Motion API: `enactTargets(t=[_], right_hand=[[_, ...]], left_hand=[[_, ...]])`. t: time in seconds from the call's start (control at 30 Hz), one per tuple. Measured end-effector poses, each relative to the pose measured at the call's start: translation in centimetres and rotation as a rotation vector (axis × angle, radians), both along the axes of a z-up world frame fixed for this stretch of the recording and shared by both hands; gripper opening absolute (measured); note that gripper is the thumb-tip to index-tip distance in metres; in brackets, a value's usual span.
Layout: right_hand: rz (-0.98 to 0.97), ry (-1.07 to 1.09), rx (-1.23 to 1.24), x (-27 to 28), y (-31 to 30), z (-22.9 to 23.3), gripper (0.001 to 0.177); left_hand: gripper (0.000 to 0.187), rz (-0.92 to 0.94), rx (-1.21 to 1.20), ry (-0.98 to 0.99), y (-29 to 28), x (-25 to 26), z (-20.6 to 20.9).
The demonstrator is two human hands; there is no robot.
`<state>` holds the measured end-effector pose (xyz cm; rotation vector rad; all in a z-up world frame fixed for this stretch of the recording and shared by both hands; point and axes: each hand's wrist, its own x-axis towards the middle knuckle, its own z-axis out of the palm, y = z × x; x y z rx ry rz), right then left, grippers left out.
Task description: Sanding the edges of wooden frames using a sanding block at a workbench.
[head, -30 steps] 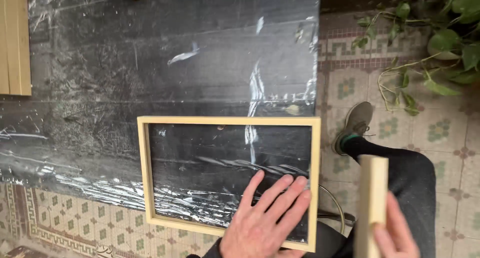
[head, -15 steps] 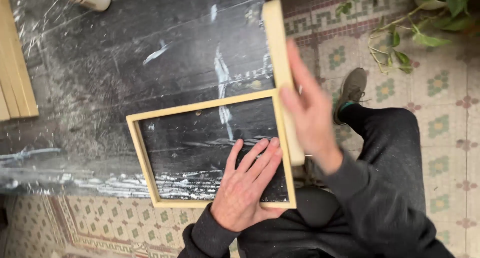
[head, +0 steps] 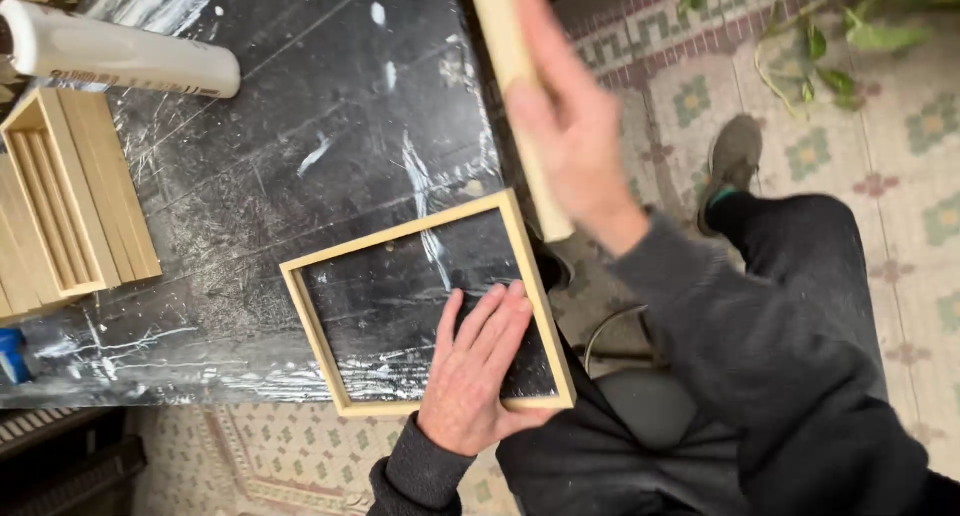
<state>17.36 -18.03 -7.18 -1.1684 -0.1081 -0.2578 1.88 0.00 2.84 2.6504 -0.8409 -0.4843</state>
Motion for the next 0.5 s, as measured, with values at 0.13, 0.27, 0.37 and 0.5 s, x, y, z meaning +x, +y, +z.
enactTargets(t=[0.13,0.27,0.37,0.5], right_hand=[[-0.056,0.168,0.048,-6.4,-7.2,0.2,0.055],[-0.06,0.253,-0.126,-15.5,-11.0,-2.3,0.048],[-0.03,0.265,-0.139,-18.7,-11.6,-2.9,0.053],[0.039,0.477,-0.127,-22.6,-11.4,-3.5,0.058]], left_hand=[[0.101,-0.057,0.064,0.011,-0.5,-0.9,1.3],[0.075,-0.25,0.191,-0.01,-2.0,-1.6,1.9],[0.055,-0.38,0.233,-0.08,-2.4,-0.8,1.5],[0.024,-0.579,0.064,-0.065,-0.8,-2.9,-0.1]])
